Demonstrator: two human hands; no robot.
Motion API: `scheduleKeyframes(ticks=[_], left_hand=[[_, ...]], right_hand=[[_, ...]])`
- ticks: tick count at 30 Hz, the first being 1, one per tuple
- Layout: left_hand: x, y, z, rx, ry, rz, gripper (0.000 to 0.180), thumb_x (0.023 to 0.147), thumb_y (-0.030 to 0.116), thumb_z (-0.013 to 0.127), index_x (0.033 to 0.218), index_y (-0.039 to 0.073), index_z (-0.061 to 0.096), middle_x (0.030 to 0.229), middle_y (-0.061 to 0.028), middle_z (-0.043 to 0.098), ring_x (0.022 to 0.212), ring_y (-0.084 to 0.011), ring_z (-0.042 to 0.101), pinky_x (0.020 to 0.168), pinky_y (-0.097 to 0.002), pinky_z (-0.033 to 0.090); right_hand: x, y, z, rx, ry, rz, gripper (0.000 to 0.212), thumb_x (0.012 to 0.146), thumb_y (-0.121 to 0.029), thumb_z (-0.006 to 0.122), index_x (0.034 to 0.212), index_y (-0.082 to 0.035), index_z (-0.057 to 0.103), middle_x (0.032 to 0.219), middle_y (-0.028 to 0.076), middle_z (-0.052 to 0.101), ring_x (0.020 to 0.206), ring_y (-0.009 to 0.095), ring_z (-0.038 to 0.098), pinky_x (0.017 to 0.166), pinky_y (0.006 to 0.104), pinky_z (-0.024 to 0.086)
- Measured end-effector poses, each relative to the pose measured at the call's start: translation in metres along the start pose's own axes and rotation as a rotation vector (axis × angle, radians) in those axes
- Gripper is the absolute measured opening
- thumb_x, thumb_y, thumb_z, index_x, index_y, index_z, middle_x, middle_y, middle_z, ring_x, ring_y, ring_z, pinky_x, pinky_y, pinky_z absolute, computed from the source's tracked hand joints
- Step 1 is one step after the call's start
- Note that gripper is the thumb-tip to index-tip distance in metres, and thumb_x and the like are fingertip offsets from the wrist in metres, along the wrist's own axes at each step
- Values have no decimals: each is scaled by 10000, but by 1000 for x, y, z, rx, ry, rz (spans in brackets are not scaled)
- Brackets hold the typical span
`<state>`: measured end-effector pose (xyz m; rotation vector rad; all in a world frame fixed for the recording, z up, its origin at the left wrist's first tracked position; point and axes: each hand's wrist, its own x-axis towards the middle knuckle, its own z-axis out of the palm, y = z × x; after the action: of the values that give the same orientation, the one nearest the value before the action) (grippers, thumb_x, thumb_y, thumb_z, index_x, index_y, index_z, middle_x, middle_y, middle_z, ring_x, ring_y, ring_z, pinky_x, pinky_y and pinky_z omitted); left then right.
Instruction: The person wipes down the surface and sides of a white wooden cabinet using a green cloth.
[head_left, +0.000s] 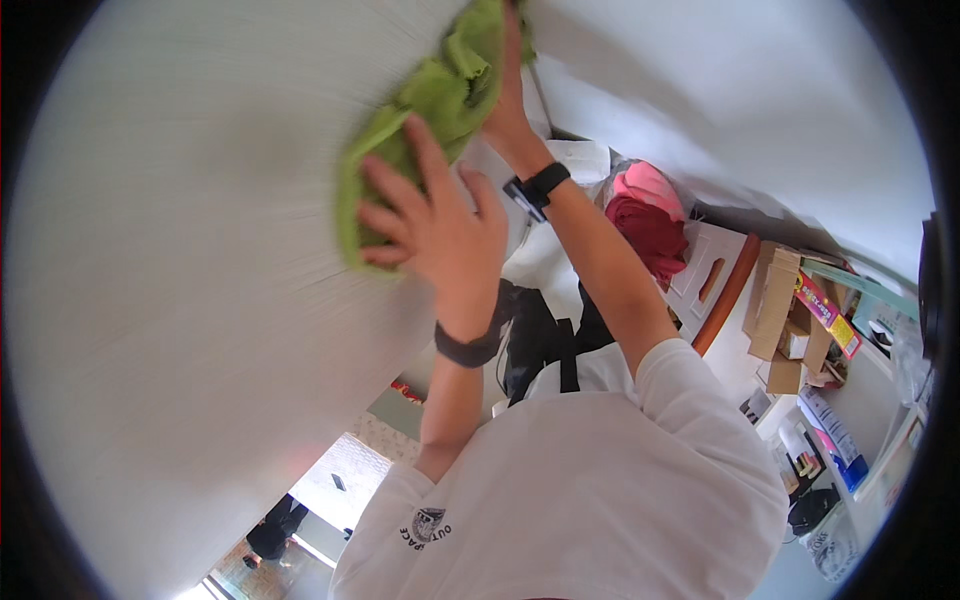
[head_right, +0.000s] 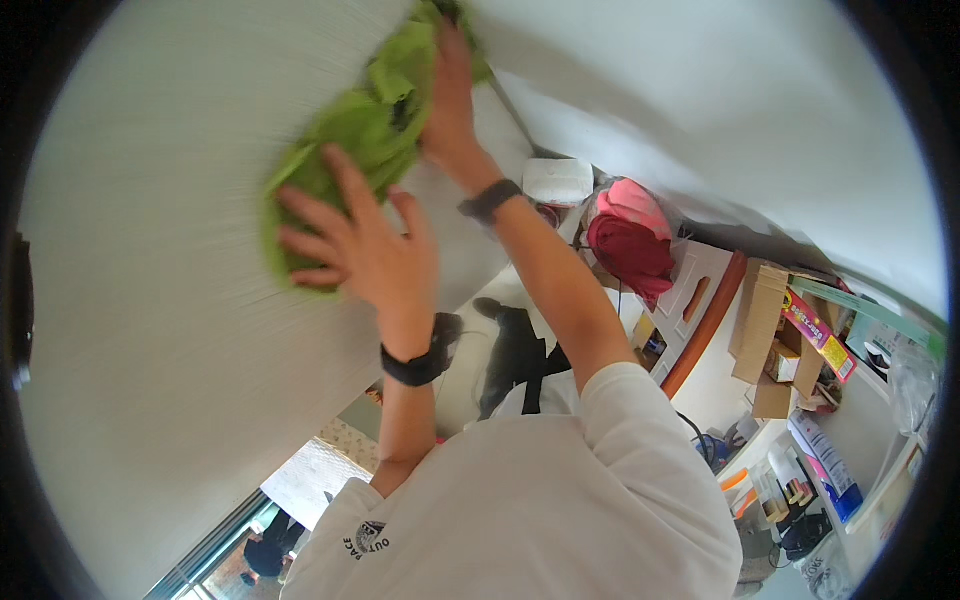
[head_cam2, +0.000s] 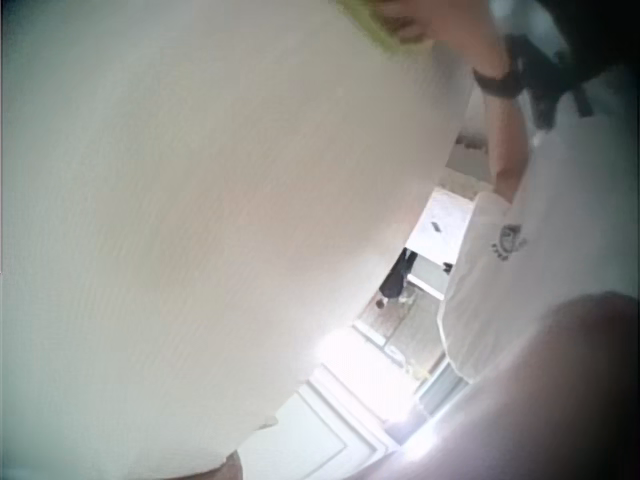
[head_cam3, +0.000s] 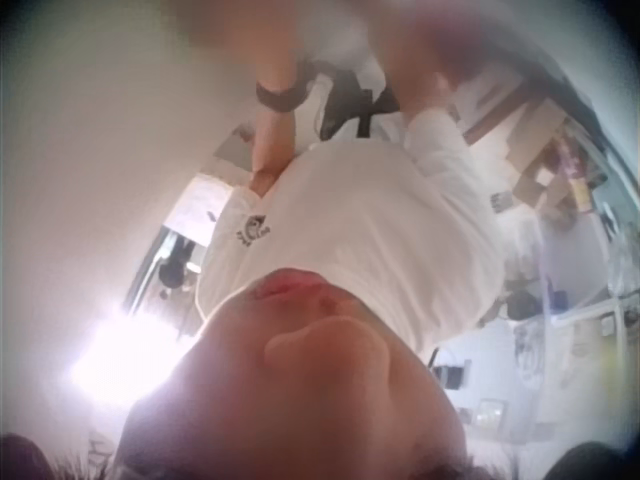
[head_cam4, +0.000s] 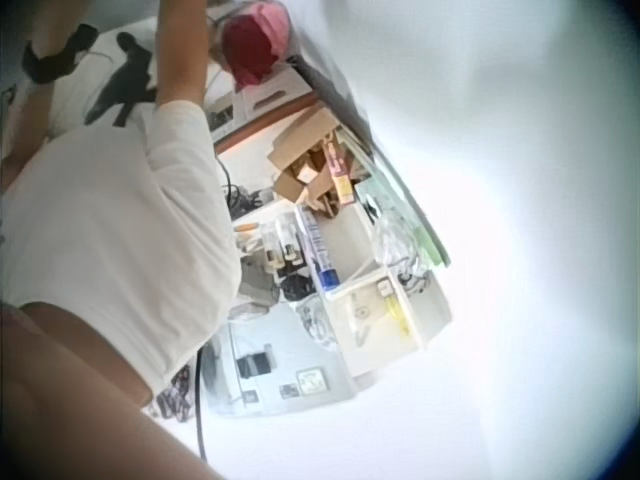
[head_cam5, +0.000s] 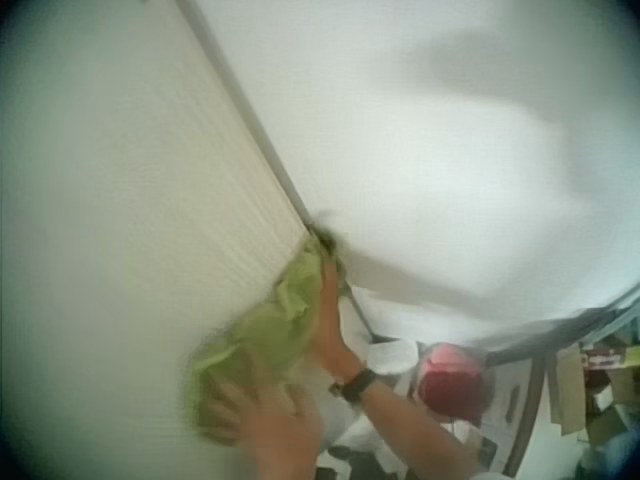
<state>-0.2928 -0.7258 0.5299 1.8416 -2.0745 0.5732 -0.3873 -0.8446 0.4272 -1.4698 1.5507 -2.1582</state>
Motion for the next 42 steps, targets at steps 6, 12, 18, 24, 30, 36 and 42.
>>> scheduleKeyframes(ticks=[6, 12, 18, 24, 30, 36, 42], left_hand=[[-88, -37, 105, -248, -354, 207, 619, 872, 307, 538, 1465, 233, 377, 1543, -162, 245, 1348, -428, 302, 973, -705, 262], [-34, -19, 35, -303, 9, 210, 575, 903, 300, 517, 1450, 158, 407, 1563, -214, 164, 1371, -540, 189, 991, -764, 131], [13, 14, 22, -299, -11, 207, 580, 905, 290, 498, 1461, 165, 387, 1563, -216, 160, 1373, -539, 184, 1004, -754, 123], [-78, -37, 89, -500, -346, 302, 604, 874, 198, 561, 1449, 136, 387, 1532, -189, 259, 1381, -425, 270, 1007, -698, 248], [-88, -97, -22, -219, 49, 139, 497, 899, 221, 576, 1371, 86, 503, 1473, -340, 266, 1379, -504, 222, 979, -761, 158], [-43, -130, -118, -542, 761, -122, 680, 913, 282, 576, 1466, -5, 303, 1550, -266, 60, 1414, -452, 111, 1066, -518, 366], [-119, -165, -80, -258, 525, -304, 395, 879, 82, 500, 1233, -79, 431, 1272, -223, 426, 1117, -354, 435, 1063, -480, 264]], right_hand=[[-164, 19, -2, 358, -184, 753, 552, 956, -303, 495, 1399, -16, 335, 1436, 199, 321, 1320, 336, 294, 1096, 446, 227], [-116, -26, -24, 386, -268, 521, 490, 957, -273, 499, 1354, -18, 366, 1364, 177, 378, 1242, 309, 356, 1043, 437, 284], [-70, 35, -5, 254, -196, 454, 429, 959, -243, 504, 1309, -19, 397, 1292, 155, 435, 1163, 282, 417, 989, 427, 341], [-165, 25, -2, 427, -190, 835, 368, 961, -214, 508, 1264, -21, 428, 1220, 132, 492, 1085, 255, 478, 936, 418, 397], [-100, -47, 9, -65, -258, 187, 242, 835, -31, 576, 1076, -13, 599, 1061, 163, 615, 1015, 341, 577, 861, 393, 467], [-48, -171, 0, -69, -350, -447, 321, 780, -86, 607, 1086, -28, 533, 1109, 170, 500, 1037, 406, 449, 871, 475, 381], [-89, -181, -6, -1, -495, -594, 562, 812, -239, 619, 1279, -38, 378, 1320, 211, 310, 1224, 429, 258, 993, 534, 230]])
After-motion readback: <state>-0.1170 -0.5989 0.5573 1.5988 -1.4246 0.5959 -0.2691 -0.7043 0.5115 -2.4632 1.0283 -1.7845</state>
